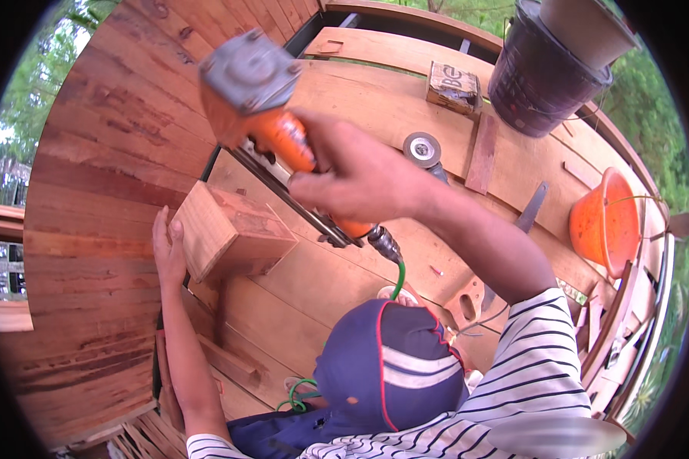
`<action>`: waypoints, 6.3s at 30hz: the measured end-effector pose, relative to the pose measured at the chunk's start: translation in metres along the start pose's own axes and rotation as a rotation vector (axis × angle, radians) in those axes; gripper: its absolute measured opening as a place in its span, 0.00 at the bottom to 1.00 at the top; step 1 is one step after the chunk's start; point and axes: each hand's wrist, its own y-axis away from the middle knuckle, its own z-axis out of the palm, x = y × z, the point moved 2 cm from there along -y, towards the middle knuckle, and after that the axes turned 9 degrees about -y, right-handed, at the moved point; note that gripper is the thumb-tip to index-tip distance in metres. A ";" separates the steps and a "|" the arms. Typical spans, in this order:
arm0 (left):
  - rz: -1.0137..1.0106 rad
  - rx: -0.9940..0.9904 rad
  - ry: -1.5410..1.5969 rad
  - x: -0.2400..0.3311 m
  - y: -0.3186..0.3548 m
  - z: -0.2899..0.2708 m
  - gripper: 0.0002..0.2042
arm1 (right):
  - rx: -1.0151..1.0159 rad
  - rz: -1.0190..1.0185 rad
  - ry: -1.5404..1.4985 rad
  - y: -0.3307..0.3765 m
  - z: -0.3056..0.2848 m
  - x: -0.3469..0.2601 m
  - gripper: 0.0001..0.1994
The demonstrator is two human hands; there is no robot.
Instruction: The person assembles a small wooden box by nailing wooden planks together using a pneumatic nail gun. They then smooth the edges and surfaces of the assembled box using an angle grinder.
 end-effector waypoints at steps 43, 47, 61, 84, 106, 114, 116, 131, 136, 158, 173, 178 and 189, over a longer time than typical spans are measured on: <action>0.079 -0.034 0.130 -0.005 0.006 0.025 0.32 | -0.676 0.269 0.626 -0.137 0.064 -0.006 0.19; 0.051 -0.050 0.140 -0.001 0.006 0.022 0.31 | -0.680 0.264 0.618 -0.140 0.066 -0.002 0.19; 0.088 -0.008 0.102 -0.013 0.008 0.027 0.23 | -0.764 0.212 0.825 -0.146 0.080 -0.012 0.19; 0.127 0.013 0.200 -0.009 0.012 0.031 0.21 | 1.364 -0.472 0.463 0.105 -0.052 0.060 0.13; 0.133 0.047 0.196 0.006 0.005 0.039 0.21 | 0.405 0.011 0.073 0.065 -0.008 0.010 0.22; 0.130 0.061 0.178 -0.001 0.012 0.035 0.23 | -0.403 -0.103 0.521 -0.066 0.046 0.003 0.24; 0.122 0.046 0.166 -0.002 0.014 0.032 0.23 | -0.471 -0.044 0.538 -0.082 0.050 -0.002 0.21; 0.095 0.044 0.106 -0.002 0.012 0.031 0.22 | -0.655 0.172 0.620 -0.109 0.068 -0.002 0.18; 0.097 0.049 0.121 -0.004 0.013 0.034 0.22 | -0.669 0.183 0.657 -0.108 0.070 -0.005 0.18; 0.062 0.050 0.100 -0.010 0.009 0.035 0.24 | -0.673 0.190 0.709 -0.103 0.078 -0.007 0.16; 0.052 -0.043 0.088 -0.020 0.006 0.036 0.23 | -0.716 0.166 0.795 -0.110 0.084 -0.001 0.15; 0.112 0.039 0.121 -0.007 0.006 0.040 0.23 | -0.684 0.266 0.729 -0.098 0.074 -0.018 0.15; 0.144 0.013 0.213 -0.007 0.009 0.040 0.18 | -0.734 0.152 0.767 -0.094 0.078 -0.005 0.10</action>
